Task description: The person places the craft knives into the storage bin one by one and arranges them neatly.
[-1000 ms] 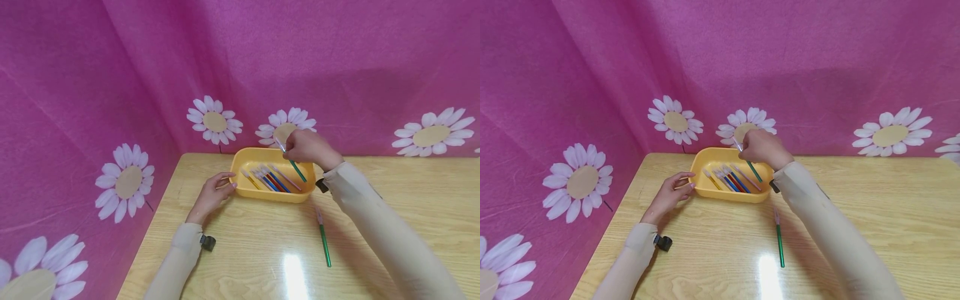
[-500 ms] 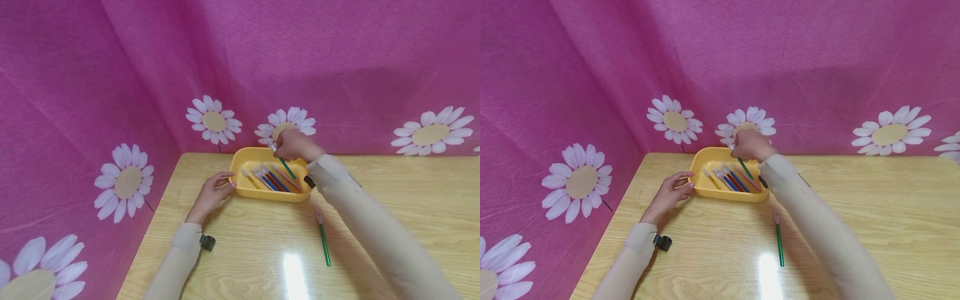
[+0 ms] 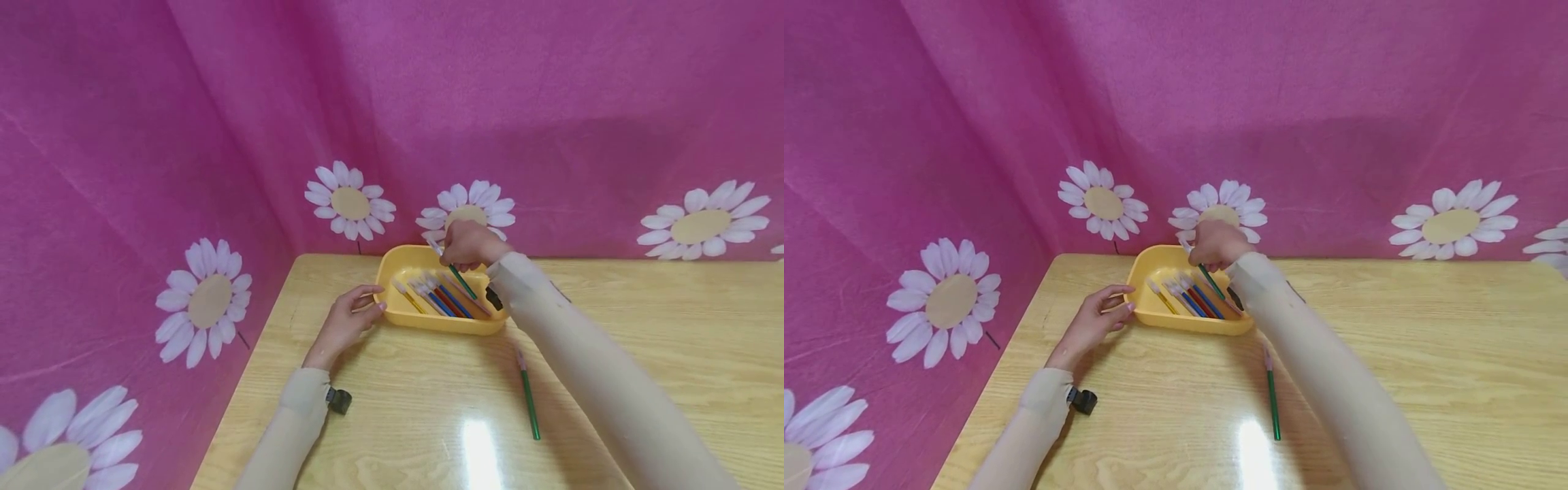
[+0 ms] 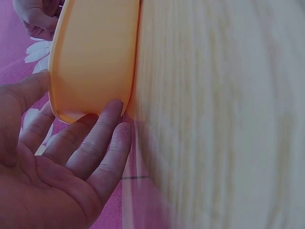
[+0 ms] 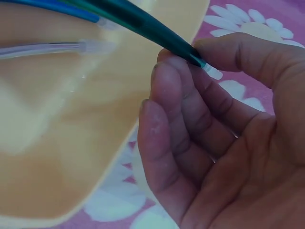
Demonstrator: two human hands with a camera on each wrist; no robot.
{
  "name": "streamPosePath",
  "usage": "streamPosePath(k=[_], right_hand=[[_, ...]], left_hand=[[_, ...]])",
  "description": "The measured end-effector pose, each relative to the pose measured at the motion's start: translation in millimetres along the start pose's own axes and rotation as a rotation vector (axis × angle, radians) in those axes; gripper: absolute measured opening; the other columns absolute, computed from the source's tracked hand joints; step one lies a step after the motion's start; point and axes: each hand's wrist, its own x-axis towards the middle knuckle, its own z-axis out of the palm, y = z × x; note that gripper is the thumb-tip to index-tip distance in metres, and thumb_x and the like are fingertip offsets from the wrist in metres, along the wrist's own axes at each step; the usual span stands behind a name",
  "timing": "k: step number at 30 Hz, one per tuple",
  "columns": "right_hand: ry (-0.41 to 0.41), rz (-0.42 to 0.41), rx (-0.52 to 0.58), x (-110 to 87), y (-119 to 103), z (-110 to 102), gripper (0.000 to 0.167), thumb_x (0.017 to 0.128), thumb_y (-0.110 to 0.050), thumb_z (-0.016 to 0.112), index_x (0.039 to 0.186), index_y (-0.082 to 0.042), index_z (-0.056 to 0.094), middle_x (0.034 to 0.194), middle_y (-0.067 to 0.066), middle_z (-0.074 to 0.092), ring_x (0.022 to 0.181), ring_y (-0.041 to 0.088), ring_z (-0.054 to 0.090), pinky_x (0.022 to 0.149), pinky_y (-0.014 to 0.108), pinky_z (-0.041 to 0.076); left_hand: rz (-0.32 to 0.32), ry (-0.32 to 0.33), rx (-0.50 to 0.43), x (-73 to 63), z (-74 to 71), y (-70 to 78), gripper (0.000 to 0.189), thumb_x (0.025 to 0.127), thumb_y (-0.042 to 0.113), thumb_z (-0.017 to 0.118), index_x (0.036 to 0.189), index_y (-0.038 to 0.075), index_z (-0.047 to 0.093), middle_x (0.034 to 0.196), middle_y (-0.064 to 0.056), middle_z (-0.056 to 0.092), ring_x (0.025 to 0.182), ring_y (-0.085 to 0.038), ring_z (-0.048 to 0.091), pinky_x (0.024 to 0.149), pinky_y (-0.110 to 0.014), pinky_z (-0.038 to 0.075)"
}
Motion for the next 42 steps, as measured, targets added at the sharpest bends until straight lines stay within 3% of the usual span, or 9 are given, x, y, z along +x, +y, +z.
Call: streamPosePath(k=[15, 23, 33, 42], right_hand=[[-0.067, 0.073, 0.05, 9.5, 17, 16, 0.02, 0.089, -0.015, 0.07, 0.073, -0.004, 0.068, 0.058, 0.001, 0.061, 0.052, 0.01, 0.057, 0.049, 0.024, 0.052], [-0.087, 0.067, 0.055, 15.1, 23, 25, 0.025, 0.086, -0.011, 0.071, 0.063, -0.008, 0.061, 0.054, -0.002, 0.057, 0.046, 0.008, 0.051, 0.046, 0.021, 0.046], [-0.089, 0.102, -0.023, 22.9, 26, 31, 0.021, 0.082, -0.009, 0.071, 0.061, -0.007, 0.066, 0.05, -0.003, 0.056, 0.044, 0.007, 0.051, 0.045, 0.02, 0.044], [-0.118, 0.15, 0.029, 28.3, 28, 39, 0.017, 0.08, -0.004, 0.071, 0.064, -0.005, 0.065, 0.048, -0.001, 0.056, 0.041, 0.008, 0.052, 0.041, 0.019, 0.043]], left_hand=[[0.013, 0.007, -0.008, 0.0, 0.1, 0.2, 0.04, 0.1, 0.023, 0.071, 0.138, 0.013, 0.065, 0.147, -0.015, 0.063, 0.131, -0.031, 0.066, 0.096, -0.045, 0.062], [0.002, 0.01, -0.007, -0.6, 0.0, -1.6, 0.041, 0.1, 0.024, 0.072, 0.138, 0.013, 0.065, 0.146, -0.016, 0.064, 0.13, -0.032, 0.067, 0.096, -0.045, 0.062], [0.021, 0.013, 0.006, -1.2, 0.0, -3.7, 0.038, 0.1, 0.022, 0.07, 0.137, 0.012, 0.066, 0.143, -0.017, 0.067, 0.121, -0.029, 0.071, 0.089, -0.04, 0.063], [0.025, 0.01, 0.018, -0.4, -0.4, -3.0, 0.04, 0.1, 0.025, 0.072, 0.138, 0.014, 0.065, 0.144, -0.015, 0.066, 0.126, -0.03, 0.069, 0.09, -0.04, 0.063]])
